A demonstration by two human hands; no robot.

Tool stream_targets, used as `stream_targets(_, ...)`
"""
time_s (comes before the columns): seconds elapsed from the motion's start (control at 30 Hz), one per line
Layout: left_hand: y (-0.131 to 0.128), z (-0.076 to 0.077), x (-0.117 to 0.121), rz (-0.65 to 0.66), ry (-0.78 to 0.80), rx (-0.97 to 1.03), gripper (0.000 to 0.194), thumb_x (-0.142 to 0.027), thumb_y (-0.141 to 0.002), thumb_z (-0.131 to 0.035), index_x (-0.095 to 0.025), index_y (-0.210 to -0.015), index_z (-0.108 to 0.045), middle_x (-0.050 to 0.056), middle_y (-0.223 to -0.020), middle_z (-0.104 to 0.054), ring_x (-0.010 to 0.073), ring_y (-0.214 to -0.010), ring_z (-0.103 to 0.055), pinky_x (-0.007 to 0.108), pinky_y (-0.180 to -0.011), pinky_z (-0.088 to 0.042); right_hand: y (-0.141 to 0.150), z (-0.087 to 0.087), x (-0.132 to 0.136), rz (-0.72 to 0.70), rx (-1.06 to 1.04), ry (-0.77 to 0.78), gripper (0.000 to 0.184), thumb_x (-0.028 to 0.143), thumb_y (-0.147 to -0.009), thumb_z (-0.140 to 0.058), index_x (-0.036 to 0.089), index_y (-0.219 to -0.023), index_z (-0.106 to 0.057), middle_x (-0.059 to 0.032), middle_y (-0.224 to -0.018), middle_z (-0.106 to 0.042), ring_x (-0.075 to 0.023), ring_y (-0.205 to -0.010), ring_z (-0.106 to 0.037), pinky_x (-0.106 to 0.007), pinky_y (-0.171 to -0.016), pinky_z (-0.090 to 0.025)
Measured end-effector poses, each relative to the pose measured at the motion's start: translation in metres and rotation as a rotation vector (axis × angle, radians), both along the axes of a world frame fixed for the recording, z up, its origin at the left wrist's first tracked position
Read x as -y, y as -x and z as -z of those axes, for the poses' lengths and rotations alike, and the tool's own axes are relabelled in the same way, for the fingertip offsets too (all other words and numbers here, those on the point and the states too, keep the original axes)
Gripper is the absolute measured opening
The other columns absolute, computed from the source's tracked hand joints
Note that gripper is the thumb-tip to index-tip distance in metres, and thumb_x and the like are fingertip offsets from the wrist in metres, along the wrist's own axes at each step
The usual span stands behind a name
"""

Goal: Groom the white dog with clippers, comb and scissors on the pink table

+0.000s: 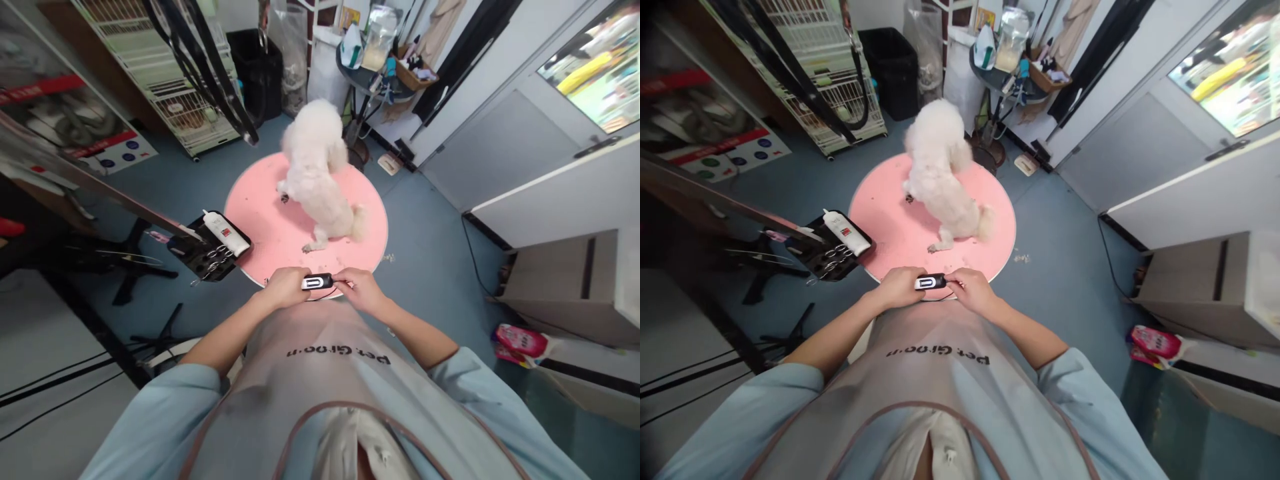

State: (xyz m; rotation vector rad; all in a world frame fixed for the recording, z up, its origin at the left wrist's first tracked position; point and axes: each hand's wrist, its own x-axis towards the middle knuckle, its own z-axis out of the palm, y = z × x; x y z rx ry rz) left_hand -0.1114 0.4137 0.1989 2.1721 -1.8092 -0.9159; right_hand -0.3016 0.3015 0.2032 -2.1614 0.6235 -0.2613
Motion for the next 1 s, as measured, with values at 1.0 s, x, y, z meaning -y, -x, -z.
stream_targets(1.0, 0.030, 0.041, 0.099, -0.112, 0.236, -0.545, 0.064, -0.018, -0.082, -0.047, -0.017, -0.144, -0.035, 0.014, -0.140, -0.044, 0.0248, -0.131, -0.041, 0.038, -0.108, -0.036, -0.049, 0.108, 0.051, 0.722, 0.369, -1.033, 0.049, 0.059, -0.077, -0.061, 0.018, -0.103, -0.060, -0.0066, -0.092, -0.070, -0.0214, -0.088, -0.066, -0.032, -0.077, -0.053)
